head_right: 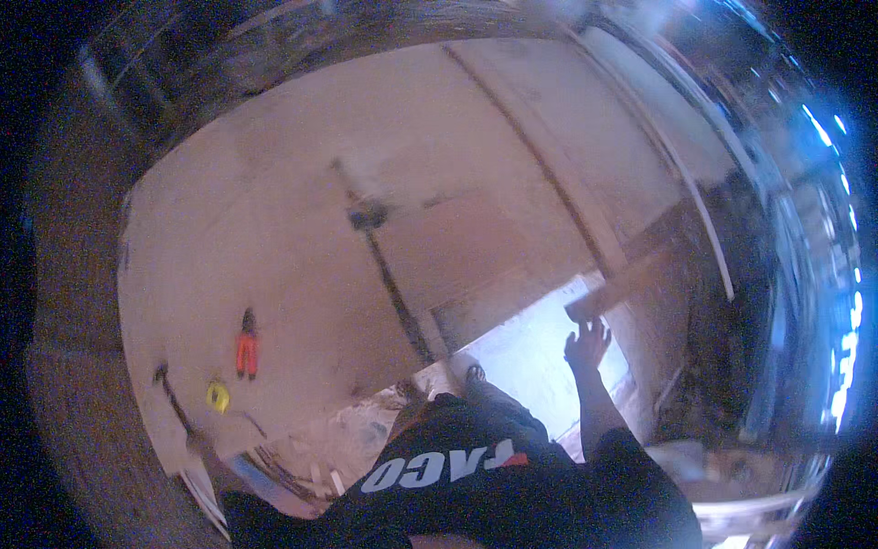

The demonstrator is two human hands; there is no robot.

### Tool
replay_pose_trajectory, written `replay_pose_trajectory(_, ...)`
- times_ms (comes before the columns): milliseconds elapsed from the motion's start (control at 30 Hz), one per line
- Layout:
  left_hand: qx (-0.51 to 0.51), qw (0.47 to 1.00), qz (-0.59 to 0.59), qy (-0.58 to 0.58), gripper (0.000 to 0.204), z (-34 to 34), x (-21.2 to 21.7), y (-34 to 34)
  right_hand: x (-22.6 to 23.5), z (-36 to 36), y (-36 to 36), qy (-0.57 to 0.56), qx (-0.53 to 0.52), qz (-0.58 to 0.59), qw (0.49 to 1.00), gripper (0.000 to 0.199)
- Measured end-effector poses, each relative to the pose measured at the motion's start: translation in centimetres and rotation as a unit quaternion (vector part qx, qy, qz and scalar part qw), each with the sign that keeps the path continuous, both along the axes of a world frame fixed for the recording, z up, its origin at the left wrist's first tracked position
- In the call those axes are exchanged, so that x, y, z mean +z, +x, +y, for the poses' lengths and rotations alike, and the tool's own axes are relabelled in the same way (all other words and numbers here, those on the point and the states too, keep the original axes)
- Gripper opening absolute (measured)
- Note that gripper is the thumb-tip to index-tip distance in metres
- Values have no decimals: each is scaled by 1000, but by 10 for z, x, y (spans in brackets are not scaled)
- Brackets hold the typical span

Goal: The person positions and aligns wooden planks on a workbench, uses a hammer to tap pieces into place, and measures the assembly with a tape measure. The person repeatedly adjusts the planks and checks alignment throughout the process.

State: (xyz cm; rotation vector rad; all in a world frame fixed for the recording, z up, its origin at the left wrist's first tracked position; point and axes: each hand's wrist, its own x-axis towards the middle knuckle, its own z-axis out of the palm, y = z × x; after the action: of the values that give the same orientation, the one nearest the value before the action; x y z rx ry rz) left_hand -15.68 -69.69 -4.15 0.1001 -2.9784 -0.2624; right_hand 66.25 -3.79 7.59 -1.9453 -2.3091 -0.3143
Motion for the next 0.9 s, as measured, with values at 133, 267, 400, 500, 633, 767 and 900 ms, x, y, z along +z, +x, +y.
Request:
replay_pose_trajectory(133,13,998,-52,-19,32,6,18,-1,16,-49,4,-27,-45,24,998,44)
replay_pose_trajectory(267,-90,995,-44,-23,26,33,44,-21,2,-91,29,-96,-133,53,985,35)
replay_pose_trajectory(400,-77,982,-45,166,21,70,72,-49,-30,-115,69,-140,-168,96,971,25)
replay_pose_trajectory(500,11,893,-121,433,23,136,75,-31,-29,-137,93,-108,-203,96,969,22)
replay_pose_trajectory(633,-19,793,-180,582,28,240,90,63,-22,-129,117,-52,-194,172,964,18)
replay_pose_trajectory(767,-112,789,-238,556,15,362,101,198,12,-86,104,-5,-176,202,963,14)
replay_pose_trajectory(900,-298,769,-354,440,12,490,96,368,26,-41,107,70,-86,323,940,4)
